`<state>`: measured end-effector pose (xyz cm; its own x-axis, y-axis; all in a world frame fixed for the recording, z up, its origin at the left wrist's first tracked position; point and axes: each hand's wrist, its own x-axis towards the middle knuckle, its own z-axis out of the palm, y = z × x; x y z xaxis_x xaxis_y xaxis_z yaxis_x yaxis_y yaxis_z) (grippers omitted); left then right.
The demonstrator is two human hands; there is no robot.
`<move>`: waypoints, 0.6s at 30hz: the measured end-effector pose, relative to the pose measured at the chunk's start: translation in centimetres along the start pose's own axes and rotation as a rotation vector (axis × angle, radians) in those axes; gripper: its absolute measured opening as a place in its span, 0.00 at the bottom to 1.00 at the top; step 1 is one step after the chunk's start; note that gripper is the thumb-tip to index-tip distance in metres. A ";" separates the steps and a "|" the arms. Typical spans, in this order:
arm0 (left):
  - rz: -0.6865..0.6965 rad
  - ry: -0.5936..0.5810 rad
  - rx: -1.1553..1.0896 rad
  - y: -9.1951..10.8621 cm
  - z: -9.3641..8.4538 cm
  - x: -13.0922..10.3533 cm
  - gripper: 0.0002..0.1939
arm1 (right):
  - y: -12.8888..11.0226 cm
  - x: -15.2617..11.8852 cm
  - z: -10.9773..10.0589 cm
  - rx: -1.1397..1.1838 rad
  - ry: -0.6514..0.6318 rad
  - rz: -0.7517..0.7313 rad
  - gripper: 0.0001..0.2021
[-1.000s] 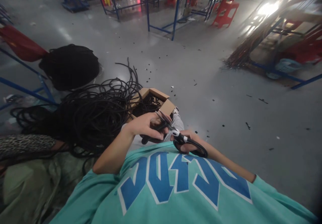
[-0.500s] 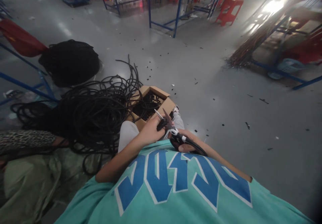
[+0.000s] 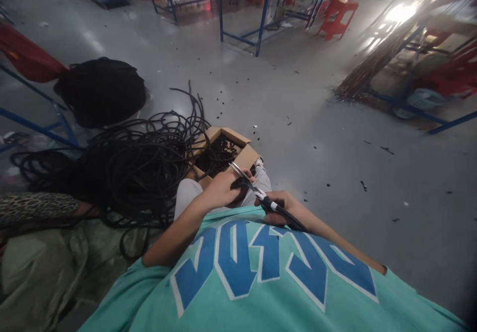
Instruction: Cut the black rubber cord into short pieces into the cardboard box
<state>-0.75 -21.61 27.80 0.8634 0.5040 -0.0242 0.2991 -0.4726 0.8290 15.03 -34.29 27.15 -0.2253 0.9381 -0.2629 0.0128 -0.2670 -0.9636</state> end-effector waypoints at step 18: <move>-0.059 0.137 0.375 -1.6 0.1 0.7 0.17 | 1.5 0.7 0.2 0.134 0.031 0.043 0.23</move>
<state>-0.64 -20.56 26.38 0.7855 0.6182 0.0299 0.4961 -0.6577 0.5668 14.66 -34.11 25.55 -0.1970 0.9310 -0.3073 -0.1093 -0.3323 -0.9368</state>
